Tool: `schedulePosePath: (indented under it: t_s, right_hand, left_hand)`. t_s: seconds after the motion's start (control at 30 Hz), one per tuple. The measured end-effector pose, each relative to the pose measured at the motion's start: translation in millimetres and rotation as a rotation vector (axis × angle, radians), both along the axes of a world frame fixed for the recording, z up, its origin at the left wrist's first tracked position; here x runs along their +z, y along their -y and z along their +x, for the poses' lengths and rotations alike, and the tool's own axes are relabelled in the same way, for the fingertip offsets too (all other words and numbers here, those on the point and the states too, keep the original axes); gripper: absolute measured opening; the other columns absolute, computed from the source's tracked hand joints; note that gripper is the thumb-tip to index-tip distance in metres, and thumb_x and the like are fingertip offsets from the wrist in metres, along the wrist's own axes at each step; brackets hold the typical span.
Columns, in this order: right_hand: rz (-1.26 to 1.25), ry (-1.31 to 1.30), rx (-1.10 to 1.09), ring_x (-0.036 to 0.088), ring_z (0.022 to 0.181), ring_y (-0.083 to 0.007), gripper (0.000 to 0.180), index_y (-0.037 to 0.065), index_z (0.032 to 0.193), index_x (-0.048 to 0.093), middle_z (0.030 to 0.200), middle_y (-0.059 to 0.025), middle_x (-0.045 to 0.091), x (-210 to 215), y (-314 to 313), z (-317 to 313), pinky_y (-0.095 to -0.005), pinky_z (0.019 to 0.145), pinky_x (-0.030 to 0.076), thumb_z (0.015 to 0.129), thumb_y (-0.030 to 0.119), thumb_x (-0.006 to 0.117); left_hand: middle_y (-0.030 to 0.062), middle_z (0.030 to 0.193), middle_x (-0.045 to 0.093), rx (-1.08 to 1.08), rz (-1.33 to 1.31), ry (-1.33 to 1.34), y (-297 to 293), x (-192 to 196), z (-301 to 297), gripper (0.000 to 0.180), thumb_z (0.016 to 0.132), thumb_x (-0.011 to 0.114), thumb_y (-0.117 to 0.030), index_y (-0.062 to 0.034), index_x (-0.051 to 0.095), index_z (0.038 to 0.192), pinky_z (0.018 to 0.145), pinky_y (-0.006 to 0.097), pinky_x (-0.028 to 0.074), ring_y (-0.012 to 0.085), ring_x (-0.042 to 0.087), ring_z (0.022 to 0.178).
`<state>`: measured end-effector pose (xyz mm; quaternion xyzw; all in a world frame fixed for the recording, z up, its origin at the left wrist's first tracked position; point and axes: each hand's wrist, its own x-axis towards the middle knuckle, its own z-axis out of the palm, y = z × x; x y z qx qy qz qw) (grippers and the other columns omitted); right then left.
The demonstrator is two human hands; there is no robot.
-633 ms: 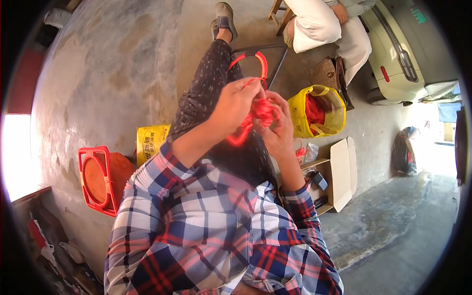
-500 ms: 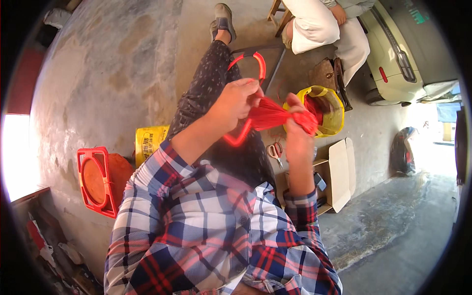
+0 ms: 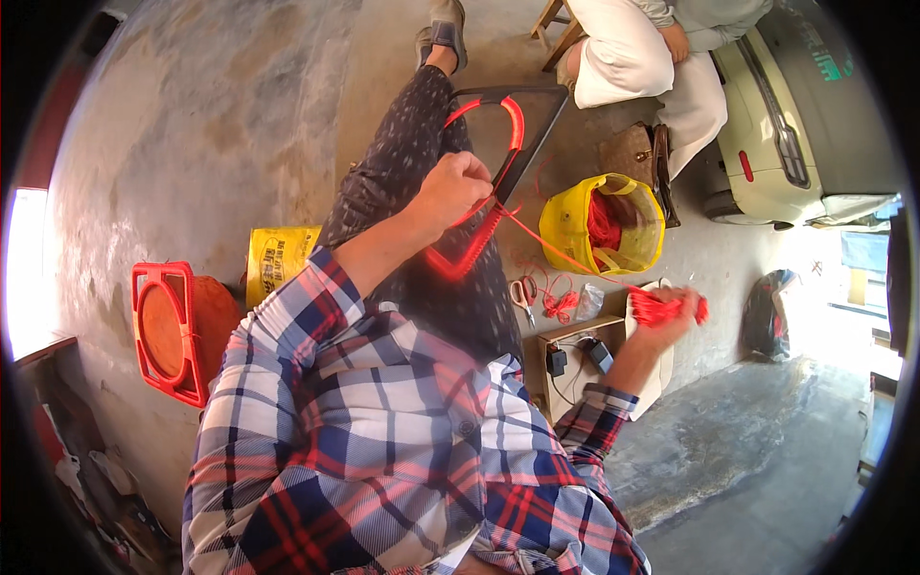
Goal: Winding red wire onto a circular black plastic frame.
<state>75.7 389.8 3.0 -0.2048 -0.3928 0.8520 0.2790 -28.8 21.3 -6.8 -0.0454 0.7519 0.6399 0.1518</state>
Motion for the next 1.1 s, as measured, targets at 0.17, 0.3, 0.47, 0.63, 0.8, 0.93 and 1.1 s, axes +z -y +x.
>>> schedulePosePath:
  t_s: [0.17,0.3,0.47,0.63,0.8,0.93,1.1]
  right_hand:
    - [0.237,0.358,0.441,0.051,0.060,-0.0083,0.007,0.007,0.088,0.060,0.066,0.0020,0.053,-40,130,-24,-0.0254,0.056,0.041,0.084,0.011,0.062]
    - [0.154,0.295,0.856,0.050,0.061,-0.0065,0.005,0.007,0.087,0.061,0.066,0.0043,0.052,-54,175,-35,-0.0232,0.056,0.040,0.083,0.008,0.064]
    - [0.270,0.278,0.748,0.047,0.053,-0.0116,0.017,0.007,0.070,0.053,0.061,-0.0010,0.051,-24,144,-42,-0.0249,0.050,0.035,0.086,0.011,0.056]
    - [0.225,0.174,0.594,0.036,0.046,-0.0108,0.013,0.006,0.072,0.051,0.054,-0.0016,0.042,15,106,-1,-0.0256,0.046,0.030,0.085,0.007,0.052]
    - [0.150,0.199,0.558,0.039,0.045,-0.0115,0.012,0.008,0.072,0.048,0.052,-0.0017,0.042,1,106,34,-0.0267,0.045,0.031,0.083,0.007,0.054]
    - [0.005,0.317,0.563,0.040,0.047,-0.0105,0.014,0.003,0.087,0.055,0.056,-0.0013,0.044,-42,93,27,-0.0261,0.046,0.032,0.088,0.016,0.054]
    - [0.188,0.297,0.526,0.051,0.070,-0.0130,0.046,-0.004,0.119,0.055,0.085,-0.0074,0.058,1,137,14,-0.0260,0.061,0.041,0.094,0.033,0.045]
  left_hand:
    - [0.0107,0.113,0.052,0.047,0.120,0.079,-4,-19,-1,0.037,0.071,0.058,-0.007,0.0010,0.056,0.107,0.090,0.029,0.041,0.0188,0.052,0.104]
    - [0.0073,0.097,0.058,-0.063,0.309,0.289,-7,-11,1,0.031,0.073,0.050,-0.003,-0.0011,0.058,0.102,0.088,0.026,0.040,0.0150,0.054,0.094]
    - [0.0031,0.076,0.059,-0.039,0.450,0.399,-13,-11,4,0.020,0.074,0.046,-0.005,-0.0032,0.060,0.089,0.067,0.026,0.041,0.0122,0.050,0.065]
    - [0.0020,0.071,0.053,-0.097,0.528,0.456,-7,-17,-5,0.009,0.075,0.048,-0.007,-0.0055,0.056,0.077,0.063,0.027,0.038,0.0133,0.047,0.061]
    - [0.0008,0.065,0.047,-0.120,0.538,0.470,-5,-23,-6,0.009,0.075,0.053,-0.010,-0.0090,0.049,0.067,0.061,0.027,0.036,0.0131,0.043,0.057]
    - [0.0027,0.075,0.052,0.023,0.533,0.457,-11,-4,-1,0.011,0.075,0.061,-0.015,-0.0059,0.057,0.080,0.065,0.026,0.039,0.0137,0.048,0.068]
    - [0.0120,0.093,0.058,-0.149,-0.196,-0.492,-7,33,35,0.032,0.081,0.064,-0.021,-0.0011,0.057,0.106,0.083,0.036,0.045,0.0266,0.057,0.093]
